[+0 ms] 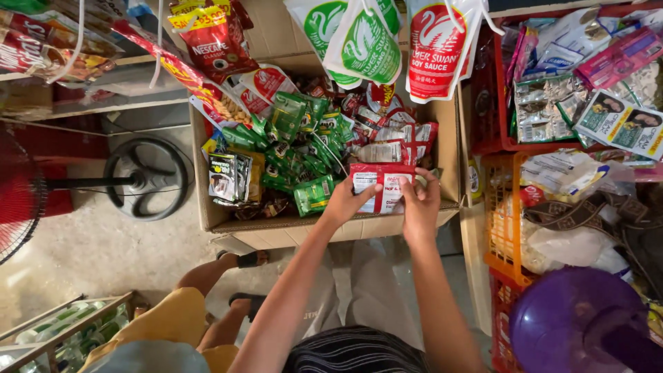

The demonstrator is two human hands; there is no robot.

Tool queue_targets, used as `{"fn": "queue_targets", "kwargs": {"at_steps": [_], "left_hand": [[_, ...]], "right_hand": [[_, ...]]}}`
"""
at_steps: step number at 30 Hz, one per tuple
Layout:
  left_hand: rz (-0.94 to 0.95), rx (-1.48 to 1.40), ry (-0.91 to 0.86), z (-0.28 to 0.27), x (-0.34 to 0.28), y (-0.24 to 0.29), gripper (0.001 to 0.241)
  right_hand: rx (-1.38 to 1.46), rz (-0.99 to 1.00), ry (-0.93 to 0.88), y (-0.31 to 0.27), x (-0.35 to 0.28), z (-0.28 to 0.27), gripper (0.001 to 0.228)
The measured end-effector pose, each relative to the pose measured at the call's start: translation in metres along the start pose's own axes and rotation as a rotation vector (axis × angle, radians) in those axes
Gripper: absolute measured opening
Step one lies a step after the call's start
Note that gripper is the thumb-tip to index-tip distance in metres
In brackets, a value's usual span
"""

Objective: Restocking and organizing various condiment and snack packets onto store shelves and hooks from a cardboard box.

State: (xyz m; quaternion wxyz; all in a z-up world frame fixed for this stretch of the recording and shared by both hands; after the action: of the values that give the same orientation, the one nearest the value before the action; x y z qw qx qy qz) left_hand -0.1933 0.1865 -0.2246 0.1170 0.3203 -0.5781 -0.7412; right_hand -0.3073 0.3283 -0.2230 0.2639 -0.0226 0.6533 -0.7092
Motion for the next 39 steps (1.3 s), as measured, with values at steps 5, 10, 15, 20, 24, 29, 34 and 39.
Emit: {"fn": "queue_targets", "kwargs": {"at_steps": [5, 10, 15, 20, 24, 29, 34, 39], "left_hand": [[0.03, -0.202, 0.177, -0.018, -0.008, 0.003, 0.035], [0.035, -0.302, 0.28, -0.05, 0.007, -0.017, 0.037], [-0.061, 0.002, 0.18, -0.075, 0.023, -0.071, 0.054], [-0.209, -0.03, 0.058, -0.09, 0.019, -0.115, 0.064], [-0.196, -0.023, 0.08, -0.099, 0.023, -0.146, 0.063], [-0.069, -0.267, 0.24, -0.104, 0.031, -0.125, 0.07], [-0.161, -0.313, 0.082, -0.085, 0.01, -0.022, 0.056], [-0.058, -0.284, 0.001, -0.073, -0.007, 0.028, 0.042]], "right_hand": [[-0.339, -0.187, -0.029, -0.008, -0.004, 0.029, 0.036], [-0.316, 0.075, -0.268, 0.018, -0.005, 0.054, 0.055], [-0.664, -0.178, -0.304, 0.05, 0.003, 0.052, 0.049], [-1.106, -0.31, 0.016, 0.02, 0.002, 0.063, 0.057], [-1.188, -0.45, -0.192, 0.073, 0.01, 0.055, 0.065], [-0.511, -0.001, -0.383, 0.054, -0.012, 0.057, 0.061], [-0.225, 0.108, -0.435, 0.025, -0.024, 0.047, 0.058], [-0.32, 0.05, -0.362, 0.013, -0.024, 0.051, 0.056]]}}
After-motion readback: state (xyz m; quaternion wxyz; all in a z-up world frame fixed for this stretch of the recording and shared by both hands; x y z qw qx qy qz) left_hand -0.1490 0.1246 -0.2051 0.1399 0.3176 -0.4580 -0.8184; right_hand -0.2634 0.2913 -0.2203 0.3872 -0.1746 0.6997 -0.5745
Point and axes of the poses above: each hand's wrist, its own x-axis towards the middle knuckle, its own z-axis out of the palm, y = z × x, the point moved 3 cm from there along x, towards the middle knuckle, and after that the axes turned 13 degrees about -x, right-handed, at the moved point
